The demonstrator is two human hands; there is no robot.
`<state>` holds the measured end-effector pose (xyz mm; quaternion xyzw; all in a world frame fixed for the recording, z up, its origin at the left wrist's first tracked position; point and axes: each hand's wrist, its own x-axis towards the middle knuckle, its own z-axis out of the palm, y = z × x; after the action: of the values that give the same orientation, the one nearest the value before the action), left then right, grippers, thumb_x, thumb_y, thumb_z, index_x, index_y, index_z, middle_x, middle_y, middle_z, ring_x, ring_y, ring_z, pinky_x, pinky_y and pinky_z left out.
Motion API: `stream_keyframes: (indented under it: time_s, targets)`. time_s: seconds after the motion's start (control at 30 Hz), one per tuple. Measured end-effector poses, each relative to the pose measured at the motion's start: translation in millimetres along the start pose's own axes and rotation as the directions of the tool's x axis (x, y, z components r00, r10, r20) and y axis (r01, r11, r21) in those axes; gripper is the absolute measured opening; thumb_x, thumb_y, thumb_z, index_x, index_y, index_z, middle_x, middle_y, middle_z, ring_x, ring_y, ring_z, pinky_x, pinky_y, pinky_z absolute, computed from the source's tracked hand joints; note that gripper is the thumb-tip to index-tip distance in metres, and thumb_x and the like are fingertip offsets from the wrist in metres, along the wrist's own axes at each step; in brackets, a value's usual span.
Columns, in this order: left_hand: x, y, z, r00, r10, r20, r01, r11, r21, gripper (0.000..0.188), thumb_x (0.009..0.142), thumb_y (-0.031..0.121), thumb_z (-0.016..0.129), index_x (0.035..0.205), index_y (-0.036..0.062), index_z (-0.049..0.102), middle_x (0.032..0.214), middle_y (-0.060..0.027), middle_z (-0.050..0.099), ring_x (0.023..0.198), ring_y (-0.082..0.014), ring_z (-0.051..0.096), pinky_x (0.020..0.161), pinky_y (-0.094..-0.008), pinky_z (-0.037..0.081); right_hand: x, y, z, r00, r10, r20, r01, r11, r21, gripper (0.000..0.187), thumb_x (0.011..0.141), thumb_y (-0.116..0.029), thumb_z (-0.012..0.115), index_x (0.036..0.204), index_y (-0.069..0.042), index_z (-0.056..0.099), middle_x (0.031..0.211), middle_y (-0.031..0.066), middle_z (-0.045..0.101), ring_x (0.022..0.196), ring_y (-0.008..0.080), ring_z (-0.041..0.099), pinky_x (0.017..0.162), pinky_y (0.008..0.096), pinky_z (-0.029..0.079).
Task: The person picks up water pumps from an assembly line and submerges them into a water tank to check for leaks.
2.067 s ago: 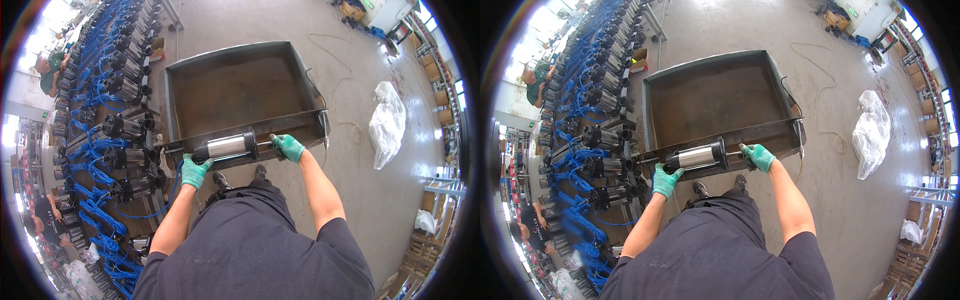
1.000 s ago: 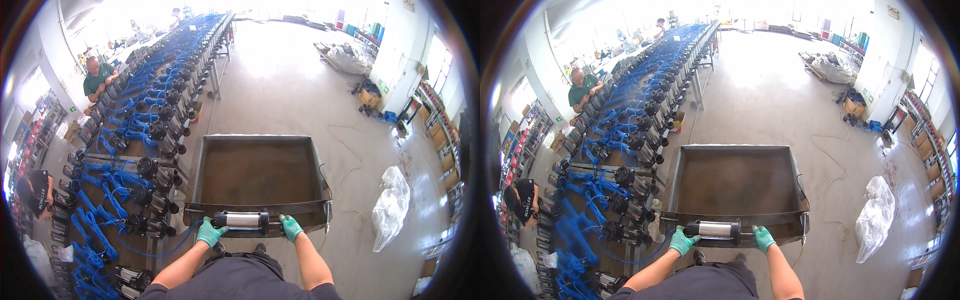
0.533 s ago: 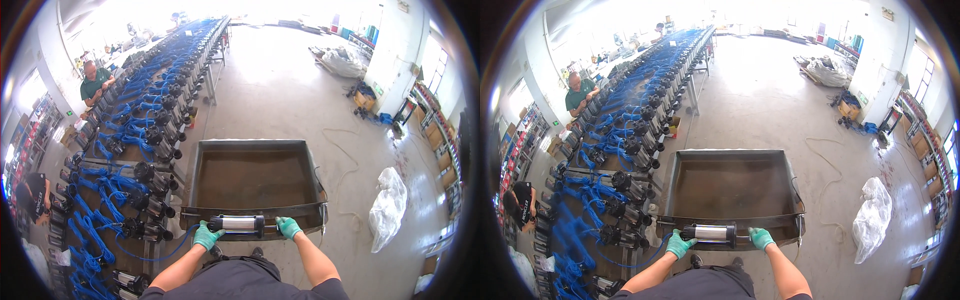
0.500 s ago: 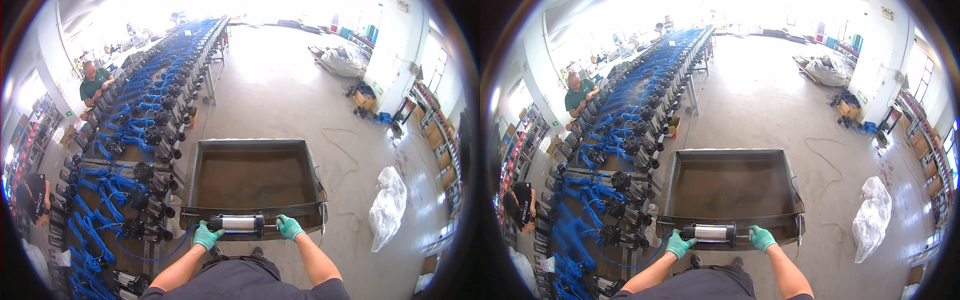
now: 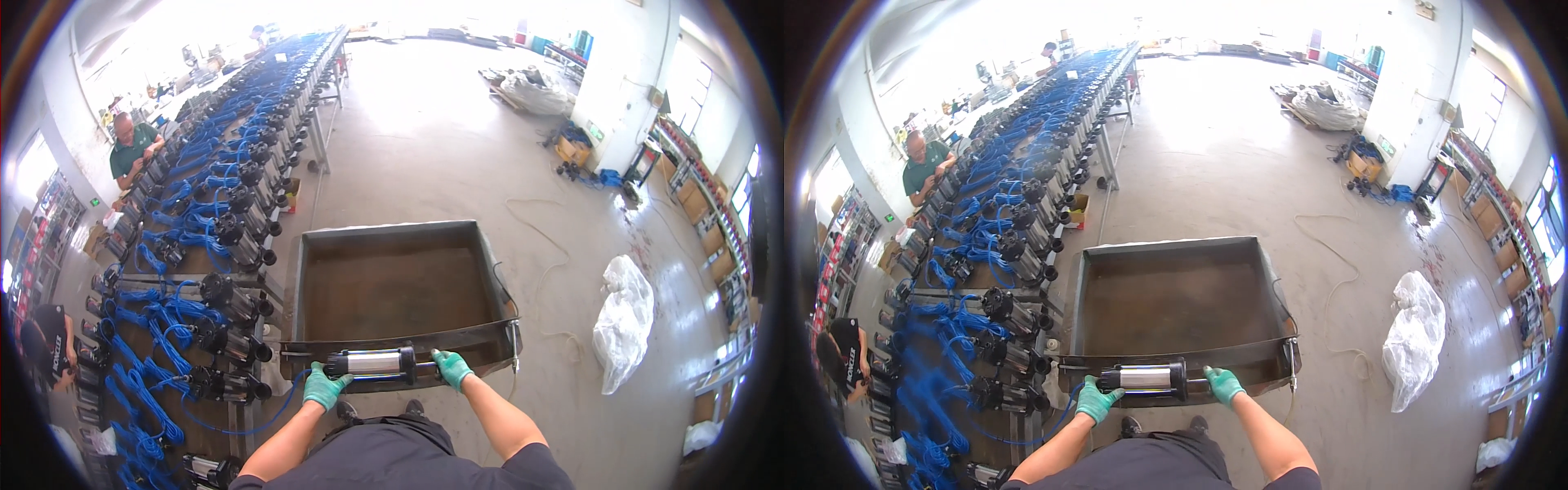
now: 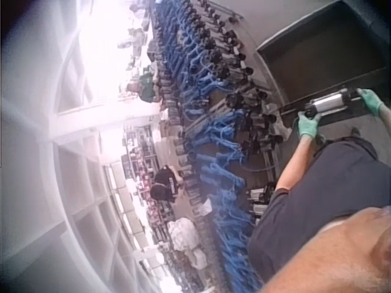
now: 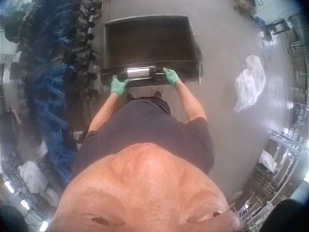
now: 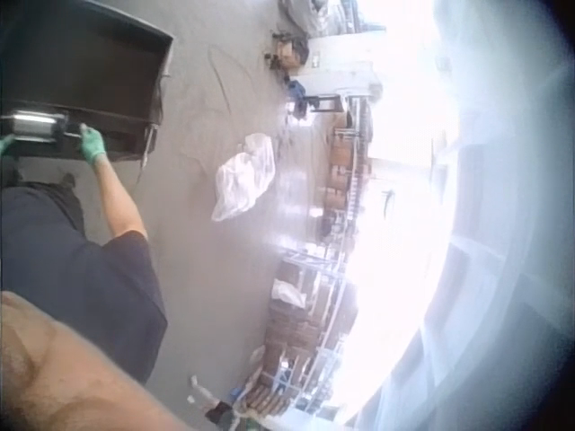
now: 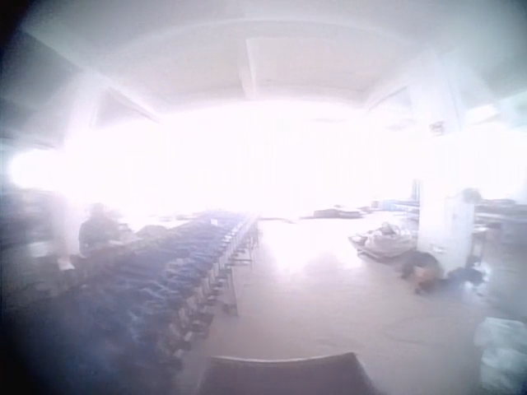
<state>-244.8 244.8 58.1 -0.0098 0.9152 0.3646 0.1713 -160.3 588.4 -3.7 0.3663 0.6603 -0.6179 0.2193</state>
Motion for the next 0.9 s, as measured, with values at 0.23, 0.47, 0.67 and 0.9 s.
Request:
stream_keyframes:
  time_s: [0.23, 0.47, 0.67, 0.9]
  targets:
    - [9.2, -16.8, 7.2, 0.999, 0.045, -0.009, -0.045, 0.996, -0.075, 0.067, 0.073, 0.031, 0.093, 0.114, -0.002, 0.052, 0.101, -0.0171, 0.071, 0.092, -0.0263, 0.069, 0.086, -0.0386, 0.054, -43.1, -10.7, -19.8, 0.575, -0.757, 0.31, 0.541, 0.067, -0.838, 0.049, 0.081, -0.009, 0.069, 0.129, -0.011, 0.061, 0.134, 0.0117, 0.058, 0.11, 0.0316, 0.064, 0.093, 0.0419, 0.055]
    - [12.0, -27.9, 12.2, 0.998, 0.061, -0.02, -0.063, 0.99, -0.122, 0.068, 0.072, 0.033, 0.093, 0.115, -0.0013, 0.052, 0.103, -0.018, 0.073, 0.095, -0.0301, 0.071, 0.086, -0.0393, 0.054, -27.0, 1.1, -27.9, 0.588, -0.764, 0.266, 0.698, 0.313, -0.644, 0.036, 0.093, -0.023, 0.071, 0.126, -0.01, 0.066, 0.11, 0.0093, 0.07, 0.092, 0.0247, 0.07, 0.079, 0.0386, 0.056]
    - [3.3, -17.5, 7.9, 0.998, 0.049, -0.025, -0.053, 0.989, -0.141, 0.065, 0.072, 0.027, 0.093, 0.114, -0.0015, 0.052, 0.102, -0.015, 0.073, 0.091, -0.0247, 0.069, 0.085, -0.0368, 0.054, -21.5, 4.2, -19.5, 0.899, -0.4, 0.18, 0.421, 0.902, -0.095, 0.04, 0.099, -0.037, 0.068, 0.125, -0.007, 0.069, 0.091, 0.0036, 0.073, 0.075, 0.0086, 0.065, 0.067, 0.0285, 0.052]
    - [5.9, -12.3, 10.0, 0.997, 0.071, -0.029, -0.076, 0.973, -0.22, 0.063, 0.075, 0.02, 0.091, 0.116, -0.0014, 0.048, 0.101, -0.0106, 0.068, 0.087, -0.0185, 0.064, 0.083, -0.0334, 0.053, -20.9, -11.4, -11.1, 0.94, -0.34, 0.007, 0.337, 0.93, -0.145, 0.041, 0.1, -0.042, 0.063, 0.093, -0.003, 0.073, 0.075, 0.0072, 0.068, 0.064, 0.0148, 0.06, 0.064, 0.0335, 0.051]
